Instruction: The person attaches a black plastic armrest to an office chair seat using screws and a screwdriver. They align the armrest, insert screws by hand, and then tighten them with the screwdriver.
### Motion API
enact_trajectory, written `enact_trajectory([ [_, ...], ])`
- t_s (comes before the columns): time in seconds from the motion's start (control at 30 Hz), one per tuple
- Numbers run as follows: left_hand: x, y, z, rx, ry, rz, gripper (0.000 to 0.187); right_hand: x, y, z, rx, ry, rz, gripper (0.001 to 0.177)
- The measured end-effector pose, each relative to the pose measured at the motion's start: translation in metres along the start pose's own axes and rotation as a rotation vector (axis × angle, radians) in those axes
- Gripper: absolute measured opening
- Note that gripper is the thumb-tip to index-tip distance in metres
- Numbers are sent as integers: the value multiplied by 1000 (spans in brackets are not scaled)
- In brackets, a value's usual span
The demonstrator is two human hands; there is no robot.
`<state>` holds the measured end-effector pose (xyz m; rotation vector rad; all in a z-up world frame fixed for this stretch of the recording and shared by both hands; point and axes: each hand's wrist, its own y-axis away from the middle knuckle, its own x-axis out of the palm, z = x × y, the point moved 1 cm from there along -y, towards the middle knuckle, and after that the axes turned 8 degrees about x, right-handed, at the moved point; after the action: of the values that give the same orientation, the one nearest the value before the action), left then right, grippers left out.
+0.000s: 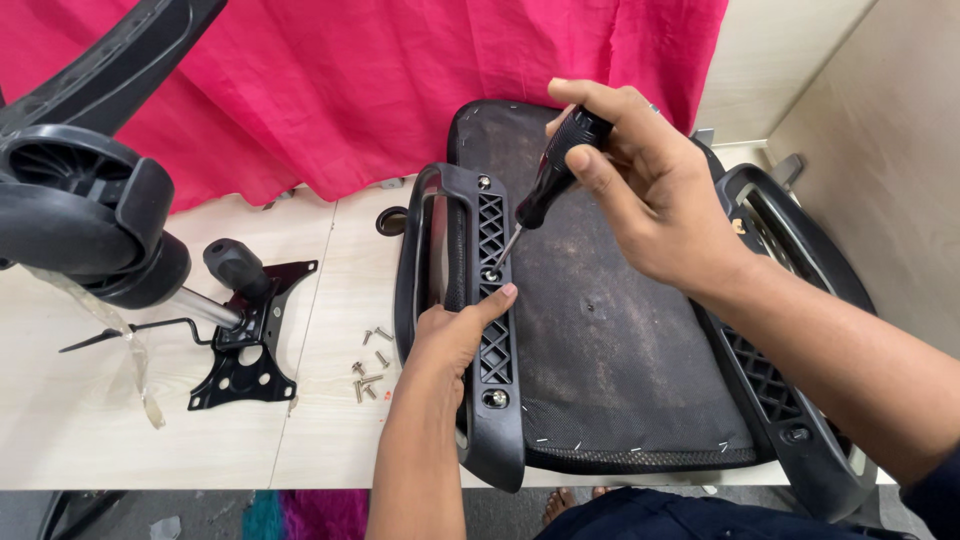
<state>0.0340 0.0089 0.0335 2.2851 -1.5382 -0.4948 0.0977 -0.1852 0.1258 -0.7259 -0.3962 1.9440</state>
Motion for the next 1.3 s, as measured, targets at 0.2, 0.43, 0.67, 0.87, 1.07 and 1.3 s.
enact_trajectory([
  [0.2,-4,-3,5,-37,-31,34,83,2,-3,4,113,19,-32,36],
  [0.43,-4,-15,12,-1,53,100,93,7,-7,4,-40,-48,84,38],
  [0.67,-6,-27,17,-37,14,95,93,4,-8,5,-17,4,72,40],
  [0.87,-6,-22,19,-41,149,99,88,5,-10,0,-17,-108,168,42],
  [1.07,-6,-20,12,-67,-16,75,85,-4,-8,-5,-43,-29,170,43],
  [1.3,0,-14,-1,-84,-26,13,72,-11,-17,-15,-50,-69,166,42],
])
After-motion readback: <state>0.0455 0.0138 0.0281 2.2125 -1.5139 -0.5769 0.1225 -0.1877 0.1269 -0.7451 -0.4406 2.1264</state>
